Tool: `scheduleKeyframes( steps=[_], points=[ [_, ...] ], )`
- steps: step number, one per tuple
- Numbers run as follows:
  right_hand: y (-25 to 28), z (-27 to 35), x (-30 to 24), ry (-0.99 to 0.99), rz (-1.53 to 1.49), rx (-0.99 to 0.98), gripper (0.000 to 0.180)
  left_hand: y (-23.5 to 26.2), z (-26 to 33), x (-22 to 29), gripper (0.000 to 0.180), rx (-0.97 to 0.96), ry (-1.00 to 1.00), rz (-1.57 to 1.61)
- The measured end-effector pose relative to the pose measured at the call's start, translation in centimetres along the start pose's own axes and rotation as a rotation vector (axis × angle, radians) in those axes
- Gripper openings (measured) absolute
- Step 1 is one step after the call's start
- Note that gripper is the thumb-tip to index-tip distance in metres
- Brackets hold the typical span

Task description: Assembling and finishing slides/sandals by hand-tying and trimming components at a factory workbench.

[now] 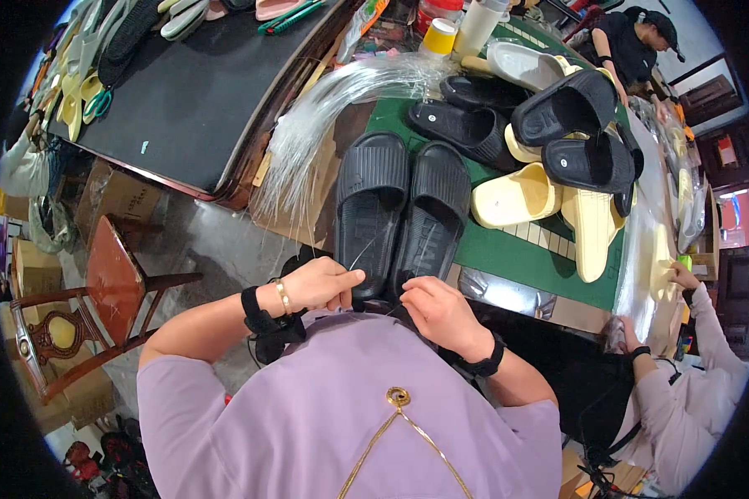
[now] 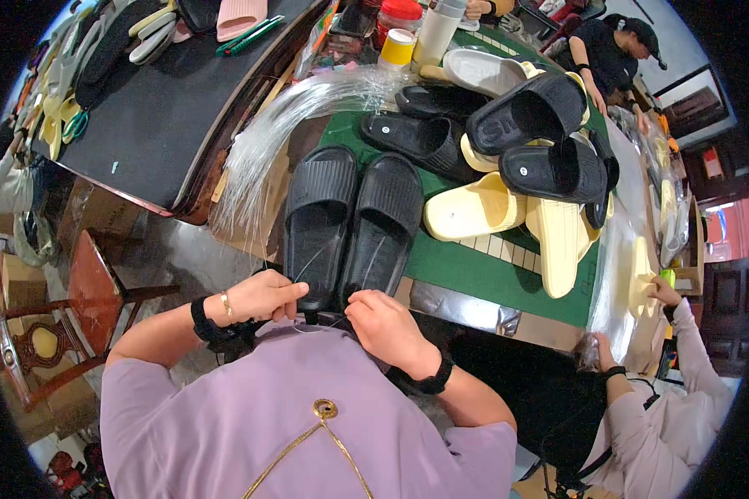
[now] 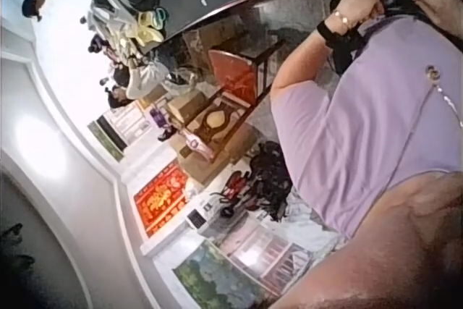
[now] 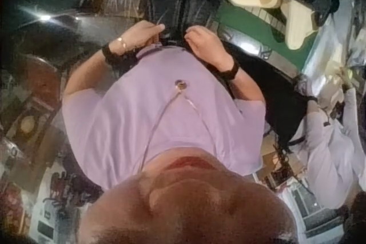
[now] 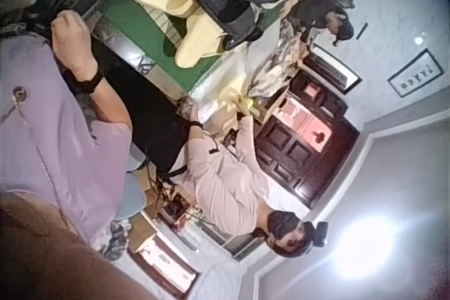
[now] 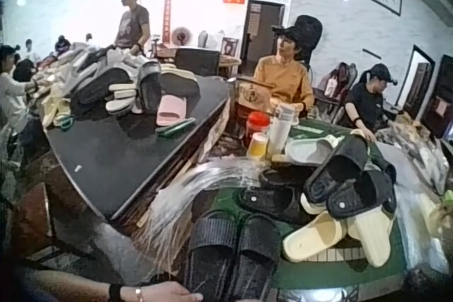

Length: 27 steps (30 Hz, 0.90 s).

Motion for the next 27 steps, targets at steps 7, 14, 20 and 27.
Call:
scheduleKeyframes(
  steps=[7, 14, 20, 27],
  points=[
    [1.9, -3.1, 2.2, -0.014, 0.135, 0.115, 0.008, 3.6, -2.4, 2.5, 0.057, 0.218, -0.214, 0.213],
    [2.2, -4.6, 4.8, -0.145, 0.225, 0.272, 0.015, 4.7, -1.1, 4.9, 0.053, 0.734, -0.418, -0.657],
    [1.9, -4.6, 5.4, -0.169, 0.220, 0.274, 0.021, 2.7, 0.5, 5.5, 0.040, 0.838, -0.577, -0.890],
    [2.5, -4.2, 4.9, -0.190, 0.292, 0.308, 0.025, 2.2, -0.1, 7.0, 0.024, 0.751, -0.839, -0.835]
  ],
)
Point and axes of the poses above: each hand's wrist, its own z-axis away from the middle knuckle, its own y-axis out of the back of the hand, x = y × z, the point moved 5 cm from there along -z, towards the middle knuckle, and after that the axes turned 12 degrees about -x, right-handed, at the moved point
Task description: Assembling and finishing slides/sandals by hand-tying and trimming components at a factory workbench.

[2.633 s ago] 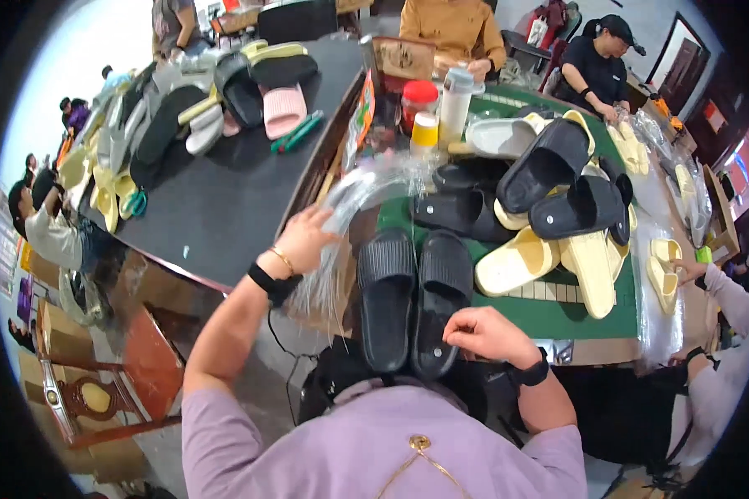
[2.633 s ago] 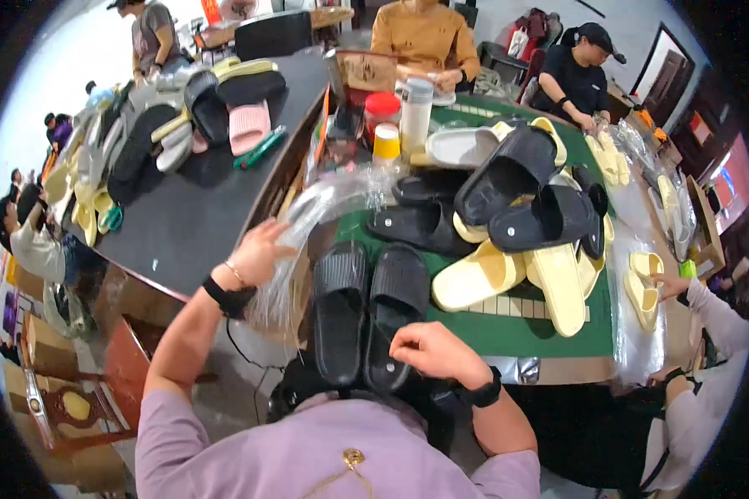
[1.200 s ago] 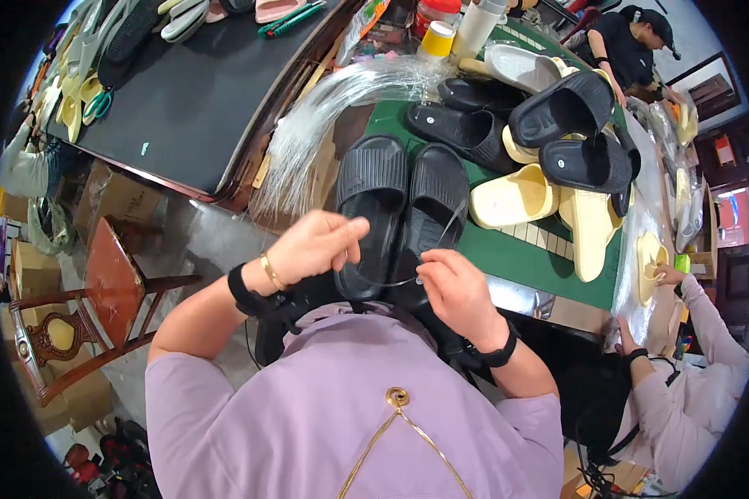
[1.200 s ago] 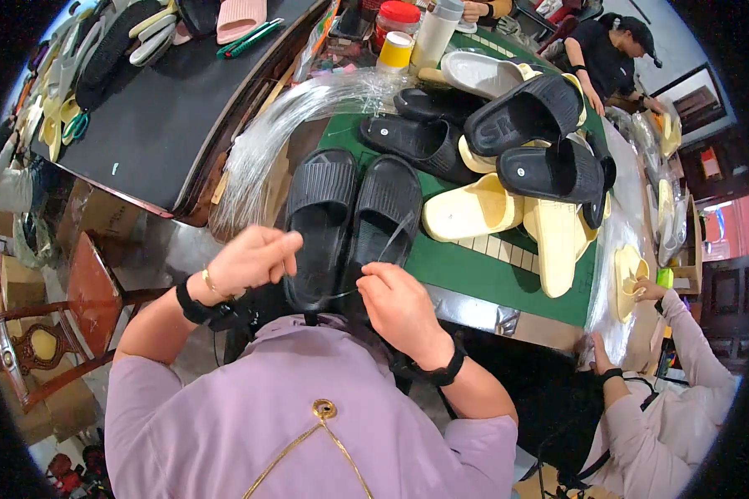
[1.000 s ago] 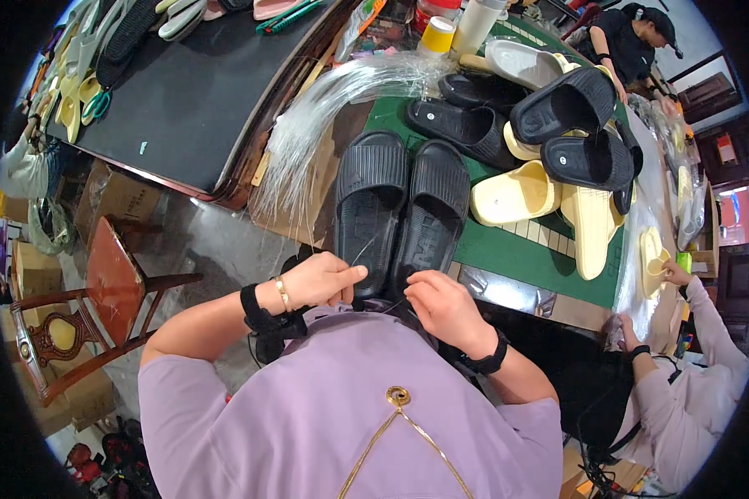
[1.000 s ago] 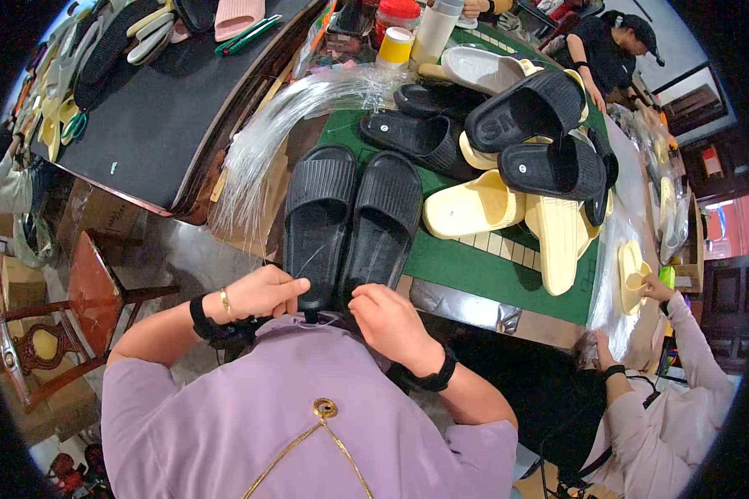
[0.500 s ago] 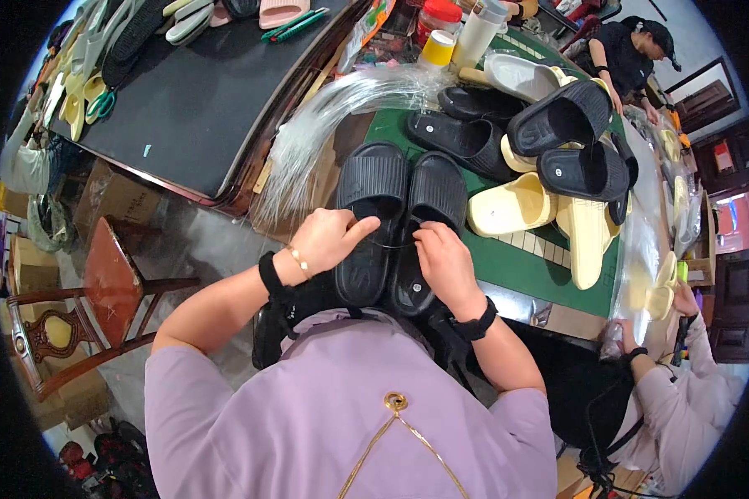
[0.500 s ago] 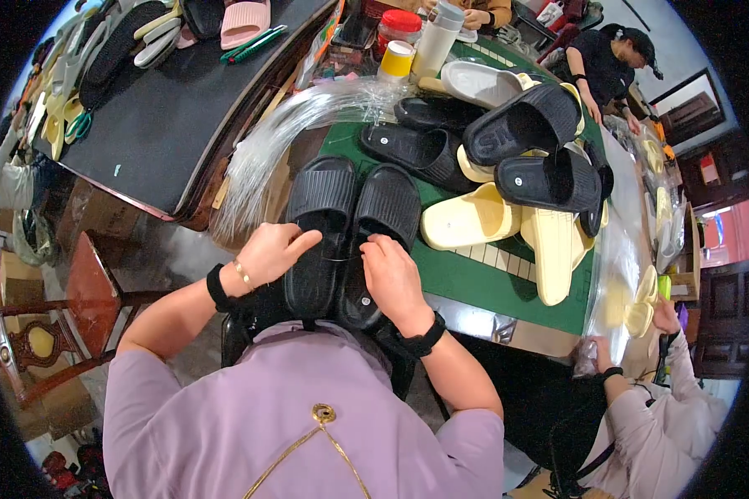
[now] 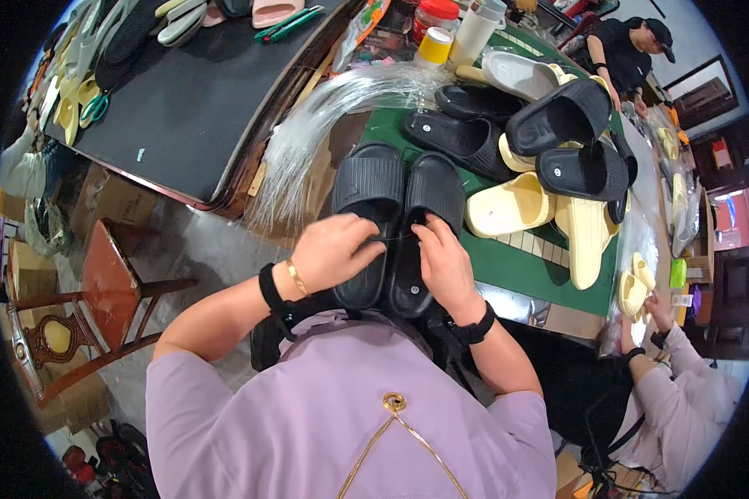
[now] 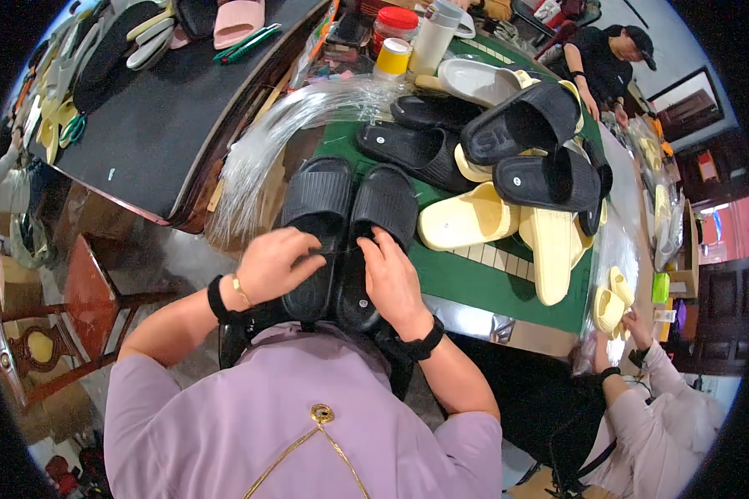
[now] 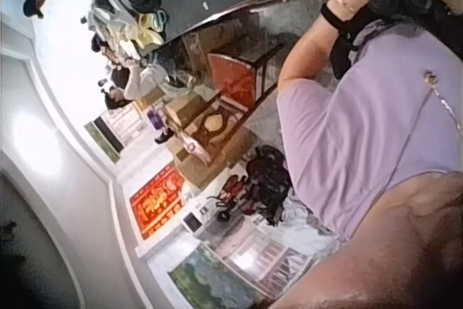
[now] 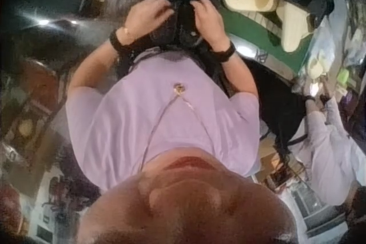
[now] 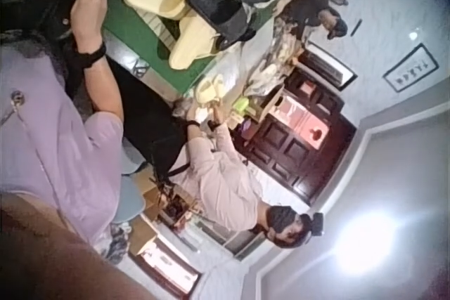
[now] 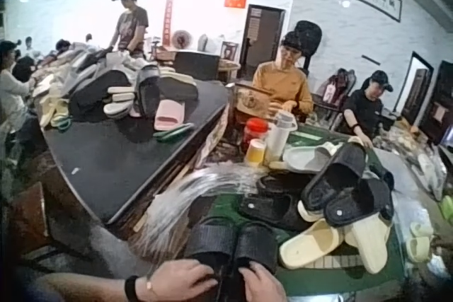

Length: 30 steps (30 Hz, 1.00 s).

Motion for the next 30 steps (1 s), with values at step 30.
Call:
scheduleKeyframes(
  steps=[30],
  points=[
    [1.7, -9.0, 13.2, -0.589, 0.148, -0.161, 0.027, 1.4, -9.9, -14.7, 0.015, -0.042, 0.539, -0.173]
  ],
)
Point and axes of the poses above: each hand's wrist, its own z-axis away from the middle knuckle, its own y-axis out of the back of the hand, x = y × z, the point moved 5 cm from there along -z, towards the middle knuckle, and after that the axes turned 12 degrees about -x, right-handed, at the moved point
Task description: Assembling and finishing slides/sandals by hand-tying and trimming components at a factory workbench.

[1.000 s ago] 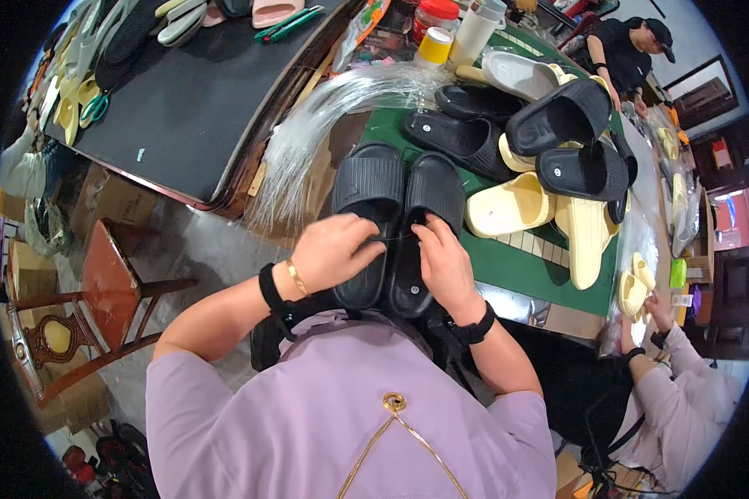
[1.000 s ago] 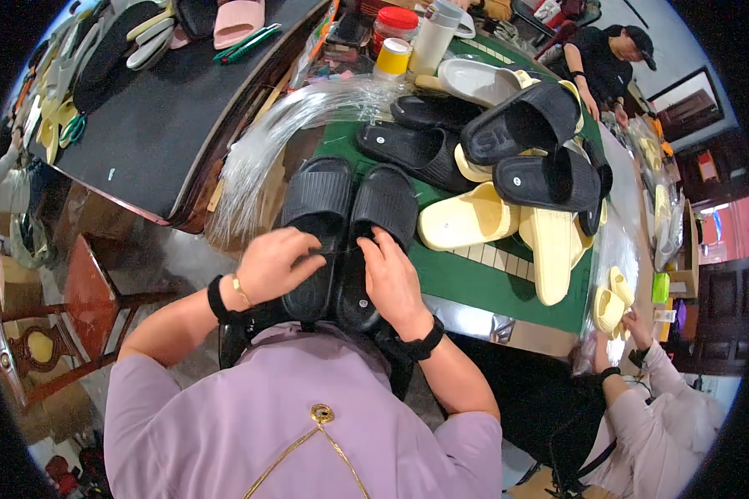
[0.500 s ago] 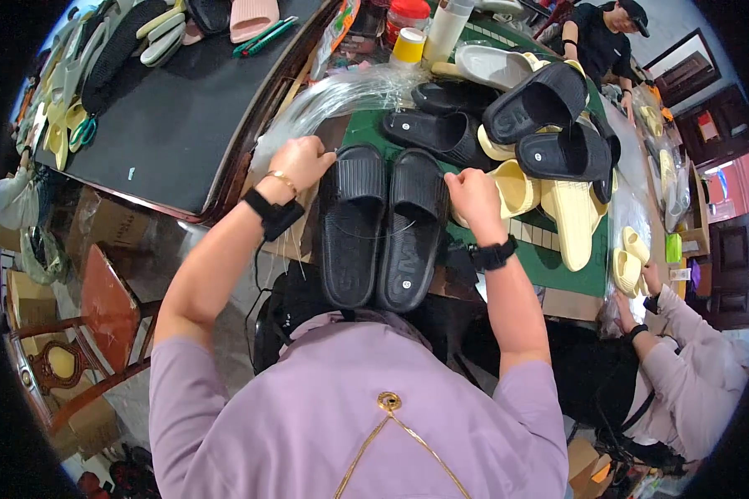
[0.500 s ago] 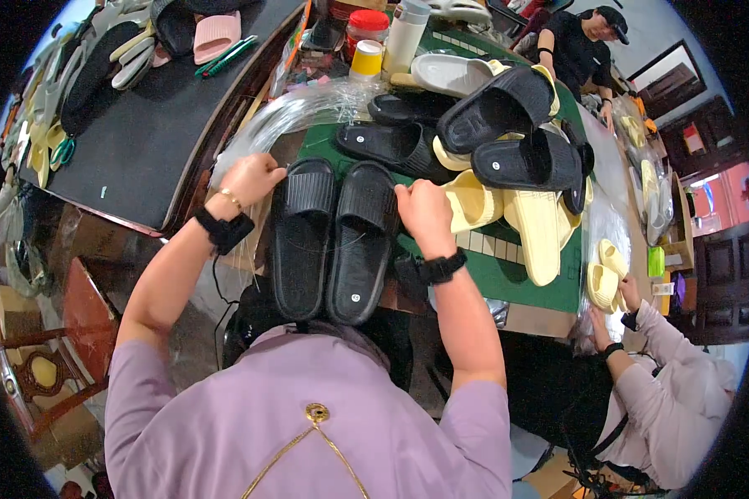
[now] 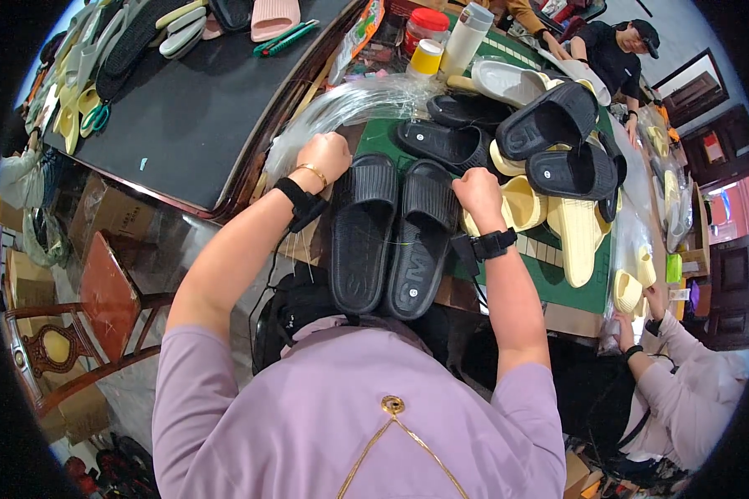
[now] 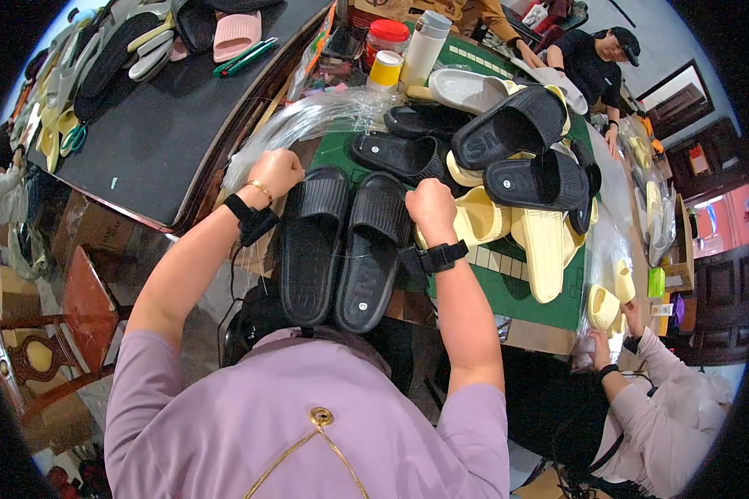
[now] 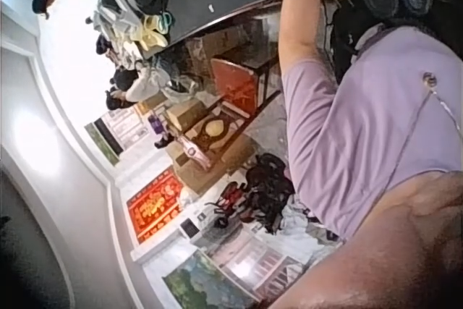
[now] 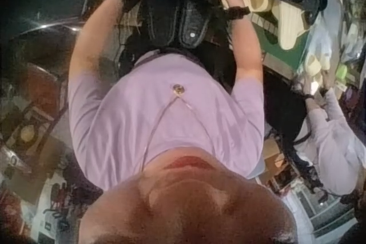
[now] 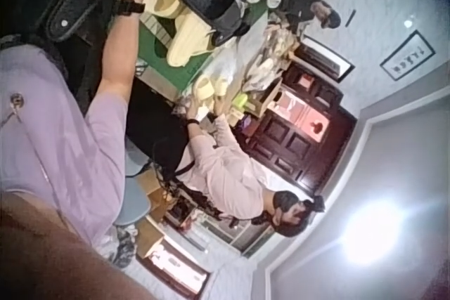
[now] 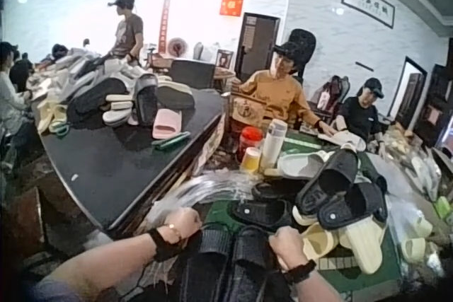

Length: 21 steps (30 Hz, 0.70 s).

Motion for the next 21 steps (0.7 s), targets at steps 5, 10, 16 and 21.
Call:
scheduleKeyframes(
  steps=[5, 10, 16, 21],
  points=[
    [1.3, 0.7, -2.0, 0.146, -0.280, 0.230, 0.021, 1.5, 1.4, 3.1, 0.016, 0.045, -0.215, 0.161],
    [1.3, 2.2, -6.5, 0.277, -0.841, 0.085, 0.018, 0.4, 2.3, 5.3, 0.018, -0.090, -0.225, 0.558],
    [-0.2, 2.8, -8.5, 0.455, -0.683, 0.126, 0.008, -0.7, 2.9, 5.4, 0.021, -0.048, -0.208, 0.578],
    [-0.2, 3.2, -8.9, 0.513, -0.602, 0.176, 0.007, -1.0, 3.1, 5.5, 0.020, -0.028, -0.180, 0.606]
  ],
)
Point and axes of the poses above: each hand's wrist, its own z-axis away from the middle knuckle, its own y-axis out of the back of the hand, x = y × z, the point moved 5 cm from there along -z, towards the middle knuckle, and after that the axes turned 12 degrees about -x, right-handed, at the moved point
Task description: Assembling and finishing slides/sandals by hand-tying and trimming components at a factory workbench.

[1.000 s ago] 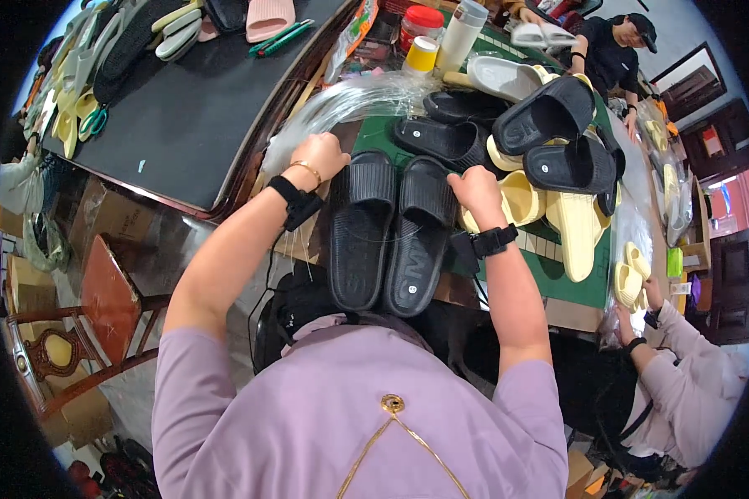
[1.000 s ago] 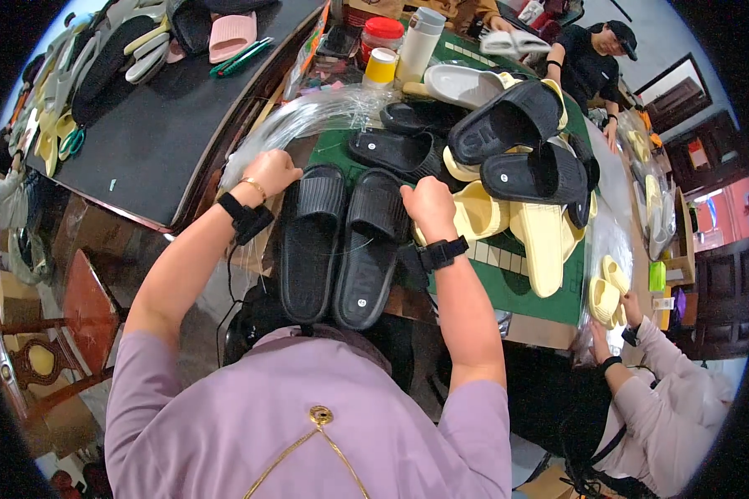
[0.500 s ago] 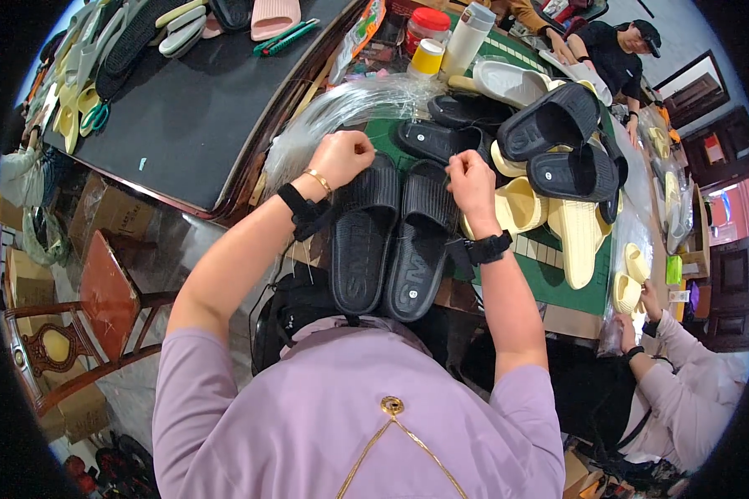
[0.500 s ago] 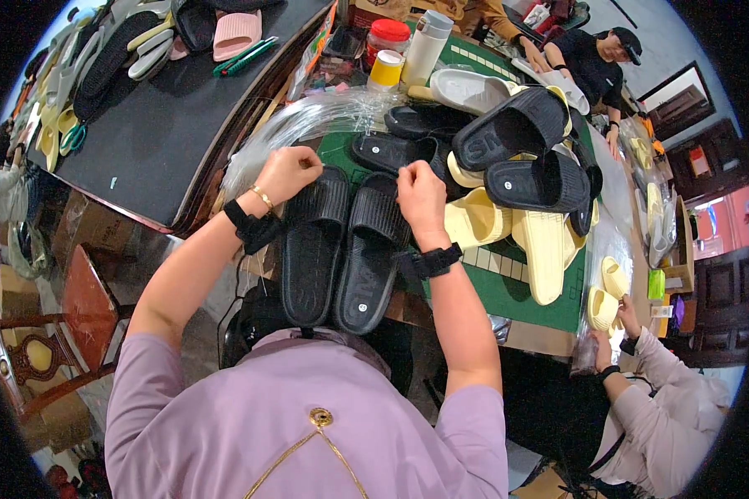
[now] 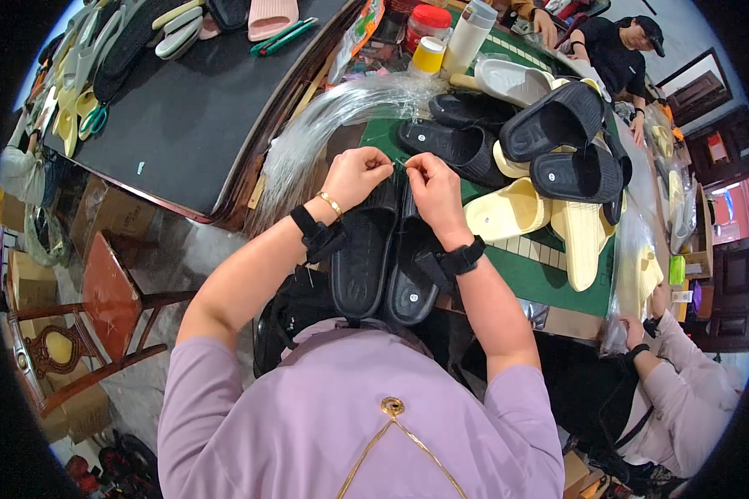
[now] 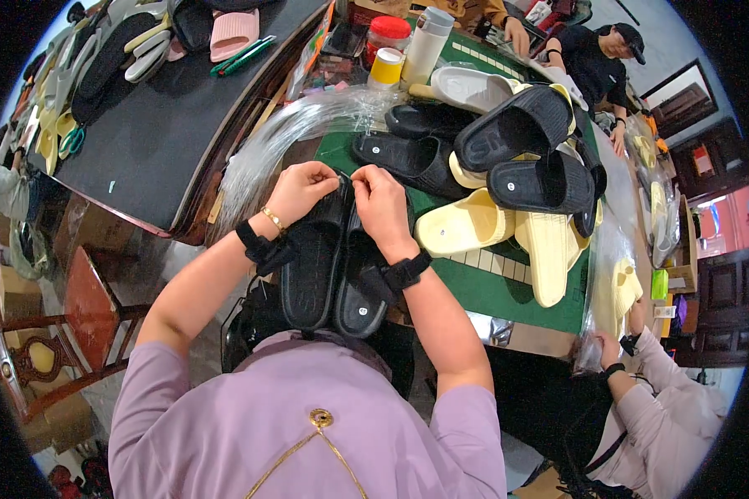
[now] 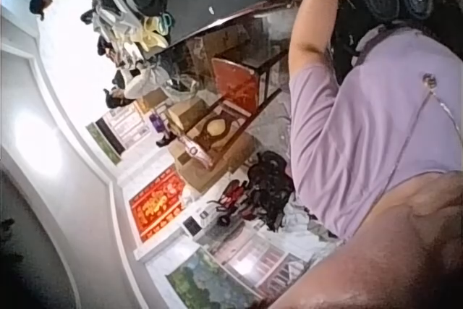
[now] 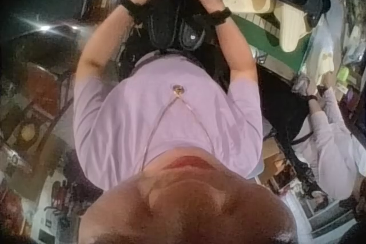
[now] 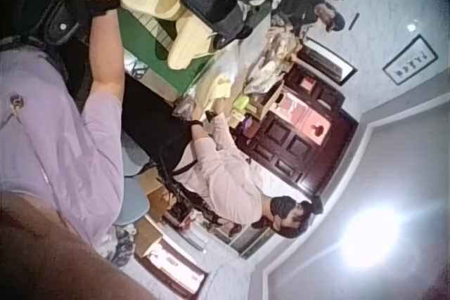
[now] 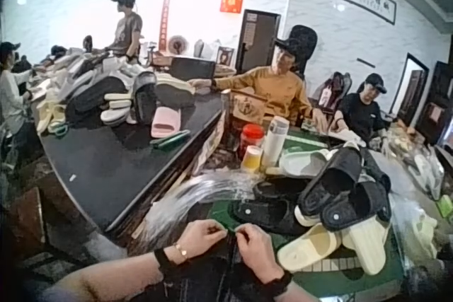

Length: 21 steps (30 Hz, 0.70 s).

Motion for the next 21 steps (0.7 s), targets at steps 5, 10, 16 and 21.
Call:
scheduleKeyframes(
  steps=[5, 10, 16, 21],
  points=[
    [-0.1, 0.2, -0.1, 0.038, 0.026, 0.018, 0.006, -0.1, 0.0, -0.7, 0.020, 0.022, -0.013, 0.041],
    [-0.3, 0.2, -0.1, 0.018, 0.007, -0.004, 0.006, -0.2, -0.3, -1.3, 0.016, -0.032, 0.014, 0.088],
    [-0.4, 0.2, -0.2, 0.031, 0.019, -0.001, 0.006, -0.3, -0.3, -1.3, 0.016, -0.053, 0.010, 0.109],
    [-0.4, 0.3, -0.4, 0.040, 0.042, -0.008, 0.006, -0.3, -0.2, -0.9, 0.015, -0.046, -0.008, 0.095]
  ],
)
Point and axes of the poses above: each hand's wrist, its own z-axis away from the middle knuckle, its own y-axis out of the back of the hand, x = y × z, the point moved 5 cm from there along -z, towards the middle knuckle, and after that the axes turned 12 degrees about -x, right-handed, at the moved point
